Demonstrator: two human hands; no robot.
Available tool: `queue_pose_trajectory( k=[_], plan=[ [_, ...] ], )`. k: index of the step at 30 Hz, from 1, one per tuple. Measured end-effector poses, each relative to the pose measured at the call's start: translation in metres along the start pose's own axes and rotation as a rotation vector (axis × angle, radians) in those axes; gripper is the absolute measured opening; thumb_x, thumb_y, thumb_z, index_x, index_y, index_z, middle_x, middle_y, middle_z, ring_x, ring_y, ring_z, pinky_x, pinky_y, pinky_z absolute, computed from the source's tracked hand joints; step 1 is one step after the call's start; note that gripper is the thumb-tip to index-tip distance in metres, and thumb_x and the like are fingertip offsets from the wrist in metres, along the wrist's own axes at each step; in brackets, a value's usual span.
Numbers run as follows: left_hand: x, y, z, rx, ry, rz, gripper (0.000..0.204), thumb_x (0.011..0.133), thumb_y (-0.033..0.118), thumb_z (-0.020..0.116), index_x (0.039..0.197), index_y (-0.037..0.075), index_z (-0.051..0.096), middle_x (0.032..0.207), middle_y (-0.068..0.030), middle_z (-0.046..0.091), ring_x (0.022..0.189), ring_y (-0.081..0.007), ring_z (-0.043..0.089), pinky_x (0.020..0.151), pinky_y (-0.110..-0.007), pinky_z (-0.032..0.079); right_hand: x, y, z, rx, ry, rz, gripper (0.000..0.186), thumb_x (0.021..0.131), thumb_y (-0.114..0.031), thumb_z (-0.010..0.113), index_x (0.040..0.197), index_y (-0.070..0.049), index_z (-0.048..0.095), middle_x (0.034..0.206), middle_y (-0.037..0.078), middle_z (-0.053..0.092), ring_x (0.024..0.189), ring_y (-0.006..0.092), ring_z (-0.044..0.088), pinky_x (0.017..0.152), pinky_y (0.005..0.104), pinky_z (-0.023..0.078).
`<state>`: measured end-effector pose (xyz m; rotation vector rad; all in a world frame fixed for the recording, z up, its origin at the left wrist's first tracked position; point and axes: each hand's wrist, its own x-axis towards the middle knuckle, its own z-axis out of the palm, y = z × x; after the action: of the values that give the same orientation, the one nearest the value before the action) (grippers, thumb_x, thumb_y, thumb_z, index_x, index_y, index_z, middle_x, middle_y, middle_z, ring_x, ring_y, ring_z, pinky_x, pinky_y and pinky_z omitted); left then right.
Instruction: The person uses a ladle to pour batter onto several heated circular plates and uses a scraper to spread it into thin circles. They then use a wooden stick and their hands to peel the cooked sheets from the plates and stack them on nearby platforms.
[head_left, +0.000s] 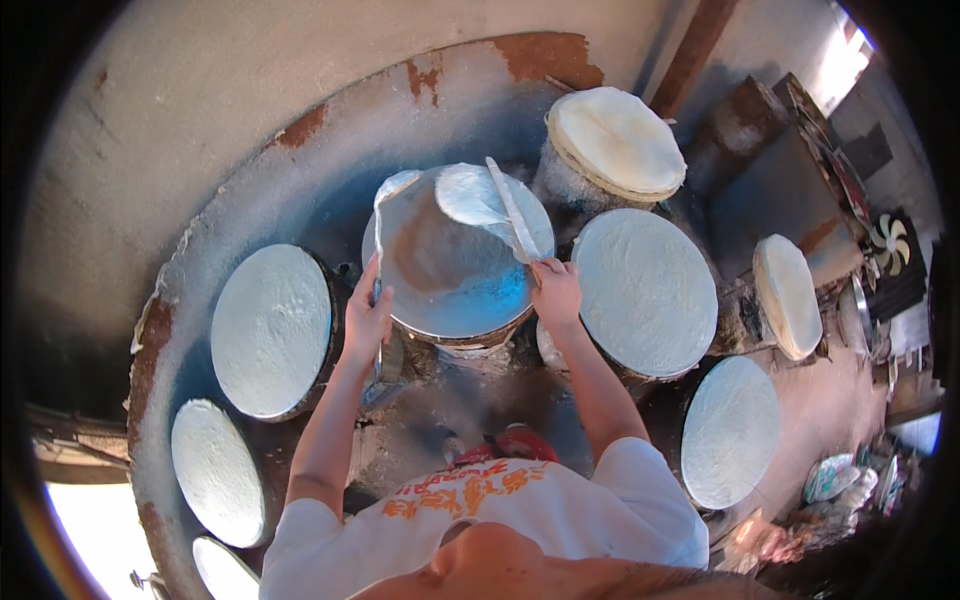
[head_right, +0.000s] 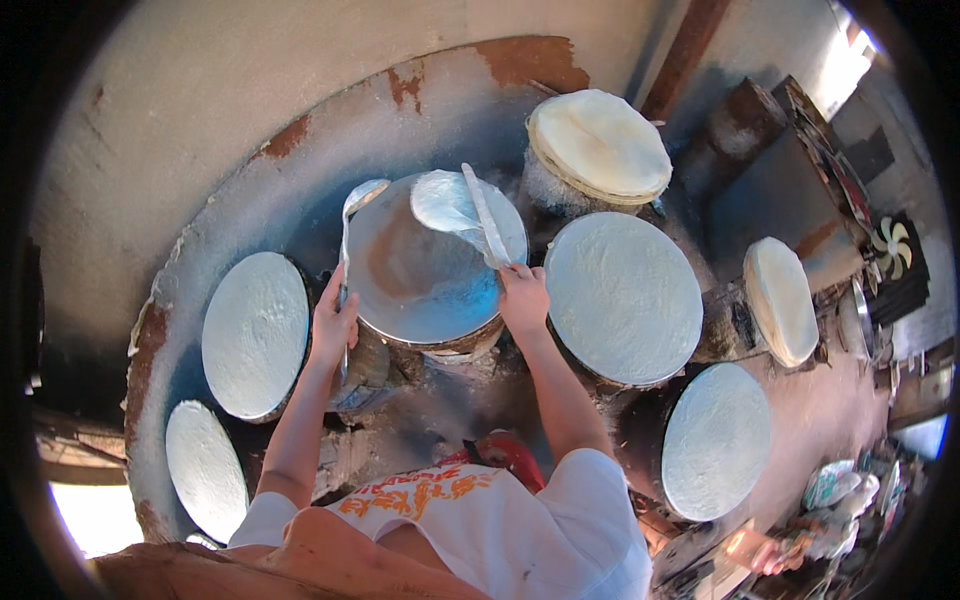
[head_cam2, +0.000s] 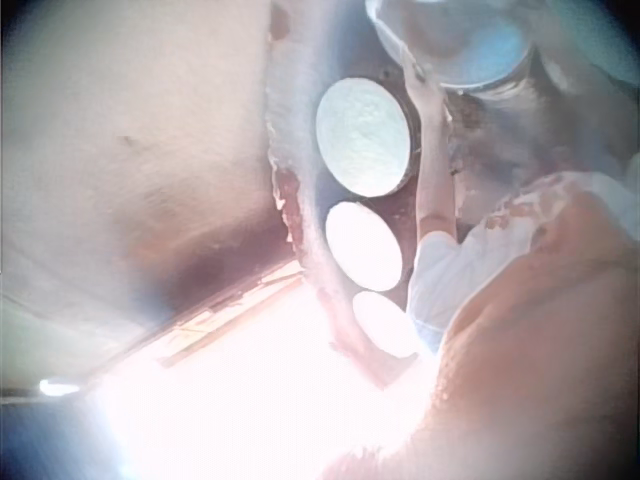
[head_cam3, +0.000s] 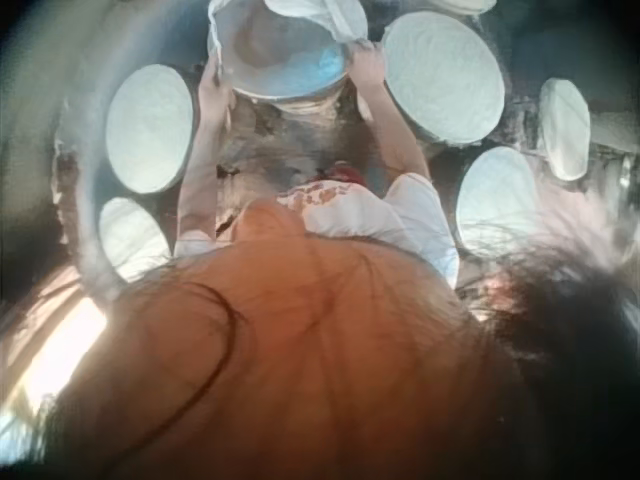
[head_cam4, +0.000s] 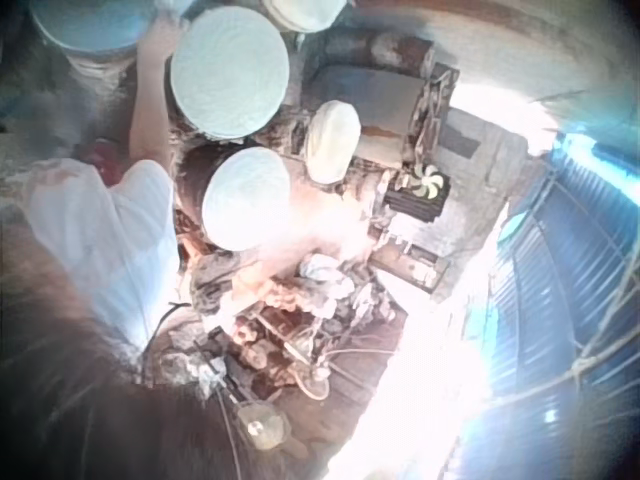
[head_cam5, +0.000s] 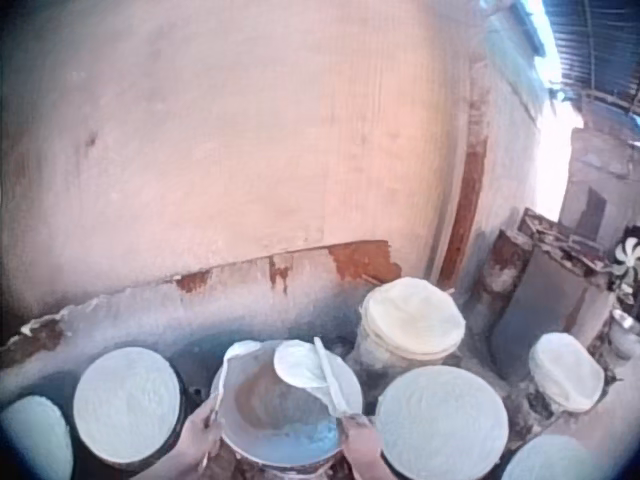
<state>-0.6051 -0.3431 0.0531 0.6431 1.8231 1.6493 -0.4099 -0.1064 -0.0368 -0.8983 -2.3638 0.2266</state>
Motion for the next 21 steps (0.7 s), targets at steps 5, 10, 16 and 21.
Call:
queue_pose_trajectory(
  k=[5,10,16,21],
  plan=[
    [0.007,-0.001,0.037,0.125,0.172,0.067,0.052,0.095,0.006,0.048,0.145,0.013,0.034,0.061,0.001,0.048,0.042,-0.0044,0.038,0.038,-0.022,0.033,0.051,0.003,0.027,0.043,-0.258,-0.232,0.039,0.068,0.003,0.057,0.104,-0.009,0.066,0.102,0.009,0.062,0.092,0.0359,0.056,0.082,0.0442,0.048],
    [-0.031,-0.005,0.054,0.012,0.287,-0.053,0.053,0.094,0.002,0.046,0.144,0.014,0.035,0.063,0.0017,0.05,0.039,-0.0044,0.038,0.034,-0.022,0.031,0.06,-0.012,0.047,0.252,-0.433,-0.295,0.04,0.069,0.0,0.059,0.107,-0.009,0.065,0.106,0.009,0.061,0.097,0.0334,0.055,0.087,0.0418,0.047],
    [-0.056,-0.003,0.077,0.168,0.438,-0.208,0.053,0.092,0.008,0.054,0.142,0.018,0.04,0.071,-0.0027,0.056,0.048,-0.007,0.042,0.044,-0.024,0.038,0.088,0.013,0.003,0.529,-0.39,-0.484,0.037,0.065,-0.002,0.062,0.101,-0.01,0.069,0.102,0.007,0.064,0.095,0.0308,0.057,0.085,0.0388,0.048],
    [-0.051,-0.002,0.088,0.262,0.418,-0.166,0.055,0.09,0.007,0.057,0.142,0.018,0.04,0.089,-0.0059,0.062,0.065,-0.009,0.051,0.061,-0.025,0.045,0.141,0.081,0.028,0.352,-0.228,-0.451,0.035,0.063,-0.002,0.063,0.098,-0.005,0.069,0.097,0.013,0.066,0.09,0.03,0.062,0.082,0.0382,0.048]
  ],
)
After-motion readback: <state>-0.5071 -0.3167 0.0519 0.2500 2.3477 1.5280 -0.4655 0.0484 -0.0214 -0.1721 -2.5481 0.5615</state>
